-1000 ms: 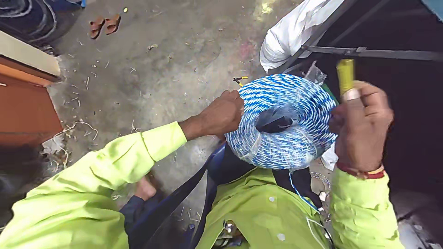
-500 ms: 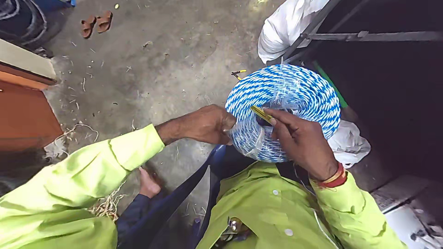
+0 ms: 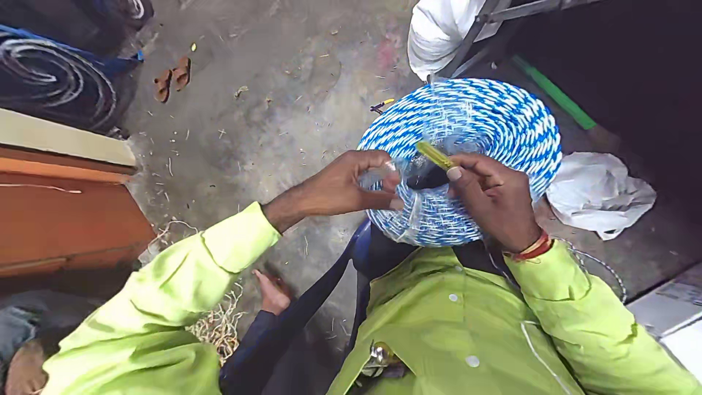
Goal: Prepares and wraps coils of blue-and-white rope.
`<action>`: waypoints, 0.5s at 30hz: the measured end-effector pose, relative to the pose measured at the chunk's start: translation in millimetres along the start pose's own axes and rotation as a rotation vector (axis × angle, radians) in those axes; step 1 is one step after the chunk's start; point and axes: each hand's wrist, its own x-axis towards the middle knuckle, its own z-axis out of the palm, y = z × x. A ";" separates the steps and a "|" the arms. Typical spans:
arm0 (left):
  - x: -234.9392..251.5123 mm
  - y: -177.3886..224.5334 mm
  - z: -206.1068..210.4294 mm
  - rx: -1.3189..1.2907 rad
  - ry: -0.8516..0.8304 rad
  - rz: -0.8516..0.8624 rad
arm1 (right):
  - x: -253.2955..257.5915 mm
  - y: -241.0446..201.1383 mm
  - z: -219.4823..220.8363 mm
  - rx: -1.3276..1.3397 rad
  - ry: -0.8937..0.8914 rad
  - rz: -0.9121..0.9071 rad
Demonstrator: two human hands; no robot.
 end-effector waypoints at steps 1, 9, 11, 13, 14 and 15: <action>0.1 1.8 1.5 -0.021 -0.009 -0.038 | -0.1 -3.5 -2.9 -0.005 -0.041 -0.008; -23.5 21.4 5.2 0.548 -0.035 -0.088 | 10.4 -48.8 6.4 -0.293 -0.192 -0.050; -26.6 19.5 8.2 0.481 0.018 -0.088 | -1.0 -56.9 -3.4 -0.369 -0.326 -0.125; -31.1 16.7 2.3 0.296 0.129 -0.193 | -23.7 -63.5 -31.4 -0.409 -0.651 -0.195; -33.3 10.7 -6.1 0.201 0.213 -0.240 | -36.1 -63.2 -44.0 -0.381 -0.856 -0.206; -36.0 2.3 -13.1 0.148 0.286 -0.260 | -49.4 -59.5 -52.1 -0.350 -0.947 -0.204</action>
